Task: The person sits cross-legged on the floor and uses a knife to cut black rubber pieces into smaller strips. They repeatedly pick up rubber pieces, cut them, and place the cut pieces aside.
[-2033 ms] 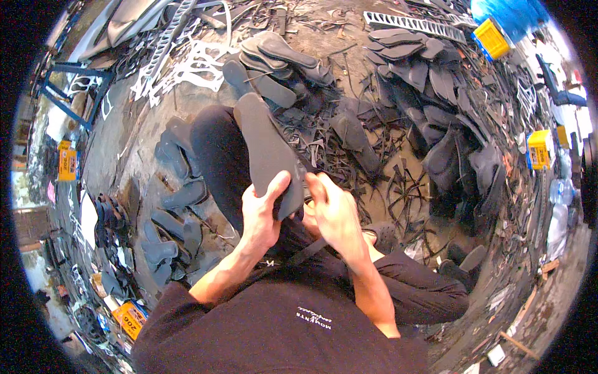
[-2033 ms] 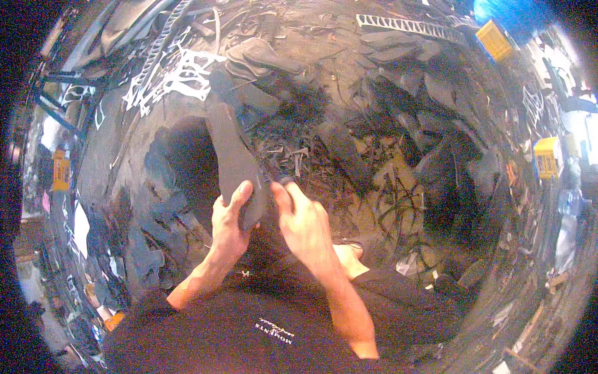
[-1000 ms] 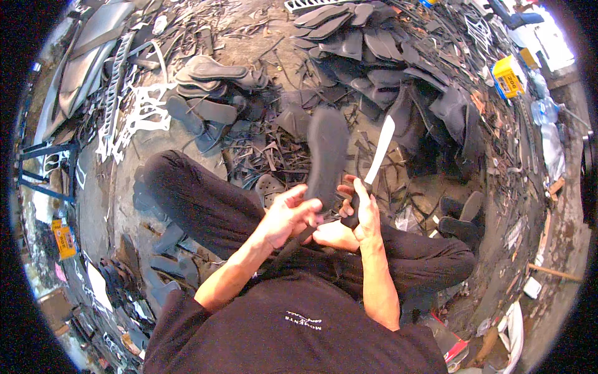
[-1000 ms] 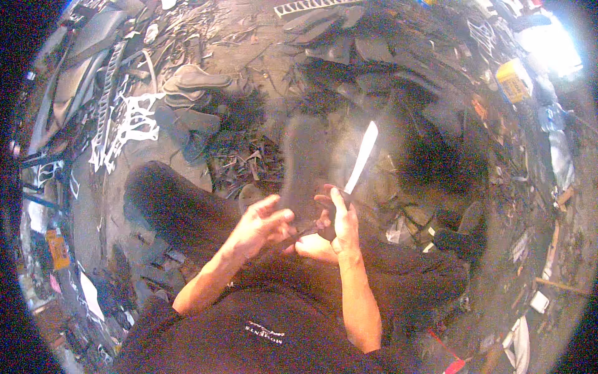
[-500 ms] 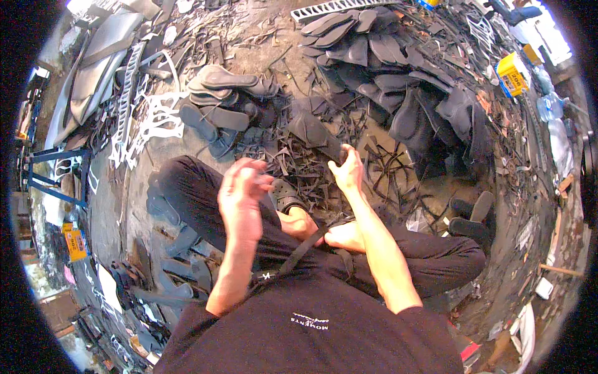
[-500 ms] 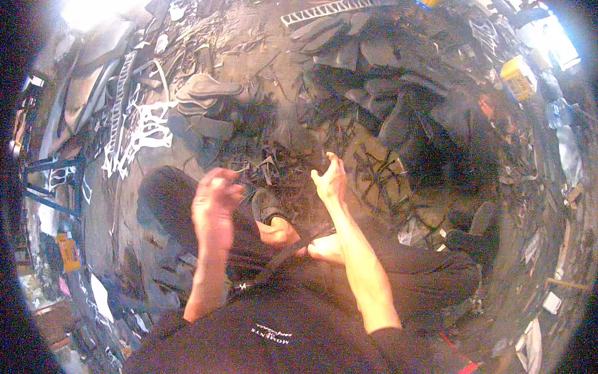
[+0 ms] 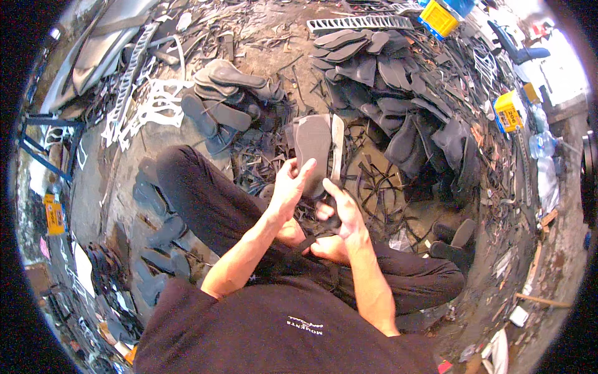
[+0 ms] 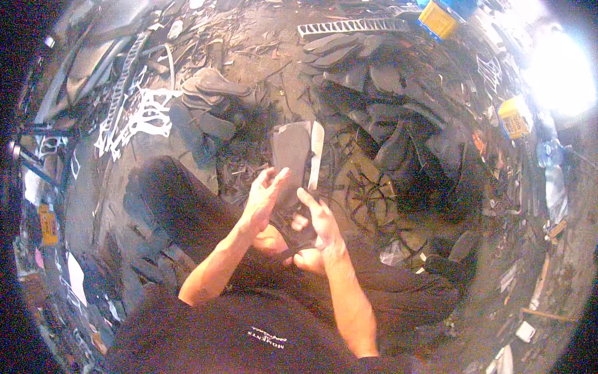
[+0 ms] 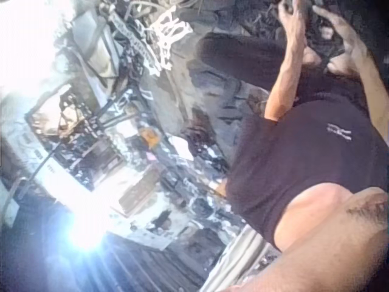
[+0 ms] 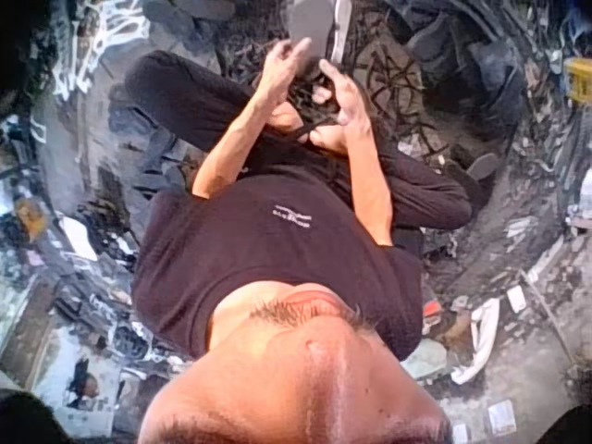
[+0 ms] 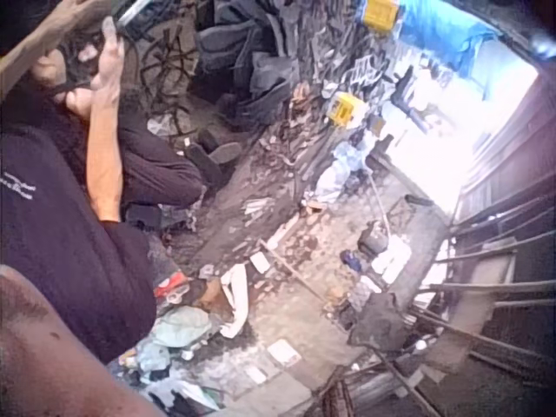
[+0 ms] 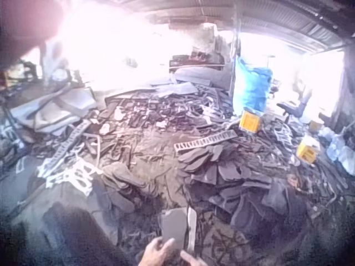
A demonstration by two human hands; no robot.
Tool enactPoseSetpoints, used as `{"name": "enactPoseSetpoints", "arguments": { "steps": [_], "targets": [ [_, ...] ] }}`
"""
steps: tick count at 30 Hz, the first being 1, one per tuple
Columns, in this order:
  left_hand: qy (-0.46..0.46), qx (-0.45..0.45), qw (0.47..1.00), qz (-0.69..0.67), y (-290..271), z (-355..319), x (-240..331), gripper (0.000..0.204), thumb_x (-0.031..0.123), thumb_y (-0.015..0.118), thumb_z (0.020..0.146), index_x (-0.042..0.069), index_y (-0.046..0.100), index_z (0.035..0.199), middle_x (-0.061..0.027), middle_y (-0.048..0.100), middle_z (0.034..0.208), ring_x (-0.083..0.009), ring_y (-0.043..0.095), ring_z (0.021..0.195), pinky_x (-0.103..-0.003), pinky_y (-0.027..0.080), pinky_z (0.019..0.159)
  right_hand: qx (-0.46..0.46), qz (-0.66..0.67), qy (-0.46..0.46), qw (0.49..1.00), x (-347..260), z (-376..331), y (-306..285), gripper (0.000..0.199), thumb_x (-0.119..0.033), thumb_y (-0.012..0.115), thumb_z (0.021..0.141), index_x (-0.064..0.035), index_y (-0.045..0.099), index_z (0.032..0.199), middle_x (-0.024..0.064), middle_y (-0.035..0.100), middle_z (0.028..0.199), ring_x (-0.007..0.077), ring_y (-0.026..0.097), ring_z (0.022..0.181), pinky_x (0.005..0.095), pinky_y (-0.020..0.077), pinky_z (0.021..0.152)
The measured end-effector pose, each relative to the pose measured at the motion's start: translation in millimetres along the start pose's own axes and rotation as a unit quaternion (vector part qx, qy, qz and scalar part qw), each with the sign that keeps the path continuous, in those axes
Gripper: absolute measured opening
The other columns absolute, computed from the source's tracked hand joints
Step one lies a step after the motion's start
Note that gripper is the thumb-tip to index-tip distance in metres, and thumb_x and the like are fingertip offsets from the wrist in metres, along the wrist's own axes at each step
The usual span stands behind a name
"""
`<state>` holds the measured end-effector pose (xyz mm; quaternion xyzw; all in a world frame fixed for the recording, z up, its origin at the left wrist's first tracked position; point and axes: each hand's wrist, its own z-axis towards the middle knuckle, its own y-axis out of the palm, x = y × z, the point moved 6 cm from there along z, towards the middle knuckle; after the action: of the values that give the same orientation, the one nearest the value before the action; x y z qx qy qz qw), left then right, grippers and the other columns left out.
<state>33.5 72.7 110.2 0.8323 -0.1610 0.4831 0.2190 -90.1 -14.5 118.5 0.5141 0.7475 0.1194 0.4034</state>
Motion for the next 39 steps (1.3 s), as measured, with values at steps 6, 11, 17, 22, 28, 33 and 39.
{"name": "enactPoseSetpoints", "arguments": {
  "steps": [6,11,17,22,28,33,39],
  "targets": [
    [-0.022,-0.005,0.994,-0.111,-6.3,-20.0,43.0,0.042,0.034,0.08,0.1,0.0,0.064,0.119,-0.0073,0.074,0.105,-0.01,0.067,0.087,-0.028,0.055,0.078,0.107,-0.432,-0.209,0.871,-6.8,-95.8,3.4,0.056,-0.055,0.046,0.112,-0.0026,0.066,0.108,0.0041,0.061,0.062,0.0141,0.055,0.052,0.0297,0.0442,0.052],
    [-0.045,-0.035,0.994,-0.096,-0.8,-54.2,69.9,0.037,0.031,0.078,0.101,0.004,0.064,0.121,-0.0049,0.075,0.103,-0.0091,0.069,0.085,-0.027,0.057,0.076,0.098,-0.552,-0.3,0.772,-6.2,-122.0,15.5,0.058,-0.055,0.048,0.11,0.0007,0.061,0.099,0.0183,0.06,0.064,0.0289,0.061,0.057,0.043,0.0483,0.06],
    [0.003,-0.04,0.979,-0.199,7.1,-72.5,75.1,0.039,0.022,0.08,0.1,0.001,0.058,0.123,-0.0101,0.076,0.104,-0.0124,0.073,0.081,-0.029,0.062,0.072,0.111,-0.545,-0.405,0.726,-29.4,-99.3,32.7,0.053,-0.047,0.05,0.112,0.0031,0.057,0.098,0.0221,0.048,0.067,0.0318,0.05,0.057,0.0473,0.0375,0.056],
    [-0.043,-0.085,0.987,-0.131,22.5,-108.1,87.2,0.035,0.029,0.071,0.106,0.007,0.056,0.129,-0.006,0.075,0.103,-0.0134,0.071,0.074,-0.033,0.059,0.056,0.168,-0.489,-0.403,0.755,-66.0,-45.4,11.0,0.056,-0.055,0.046,0.112,-0.0036,0.062,0.098,0.0124,0.061,0.069,0.0353,0.06,0.056,0.0437,0.0449,0.054],
    [-0.012,-0.087,0.99,-0.115,22.4,-121.1,81.6,0.032,0.02,0.077,0.103,0.004,0.056,0.121,-0.0056,0.074,0.106,-0.0088,0.07,0.087,-0.027,0.059,0.077,0.121,-0.29,-0.253,0.915,-92.1,-47.3,4.7,0.056,-0.059,0.048,0.112,-0.006,0.067,0.108,-0.0001,0.065,0.084,0.0117,0.066,0.077,0.0282,0.0528,0.066],
    [-0.004,-0.076,0.987,-0.145,16.4,-108.2,61.5,0.025,0.018,0.069,0.107,0.004,0.059,0.124,-0.0078,0.07,0.124,-0.0128,0.064,0.116,-0.033,0.051,0.103,0.111,-0.353,-0.326,0.87,-53.9,-95.0,66.5,0.048,-0.02,0.08,0.098,0.0001,0.061,0.137,0.0106,0.074,0.117,0.0171,0.07,0.106,0.034,0.0559,0.096],
    [-0.032,0.017,0.993,-0.109,-10.9,-58.7,92.3,0.042,0.044,0.076,0.101,0.005,0.074,0.115,-0.0007,0.074,0.099,-0.0096,0.067,0.084,-0.028,0.055,0.077,0.035,-0.465,-0.21,0.859,-17.0,-118.0,58.1,0.038,-0.033,0.067,0.106,0.0024,0.066,0.12,0.0105,0.076,0.087,0.0176,0.075,0.081,0.0336,0.0587,0.077]
  ]
}}
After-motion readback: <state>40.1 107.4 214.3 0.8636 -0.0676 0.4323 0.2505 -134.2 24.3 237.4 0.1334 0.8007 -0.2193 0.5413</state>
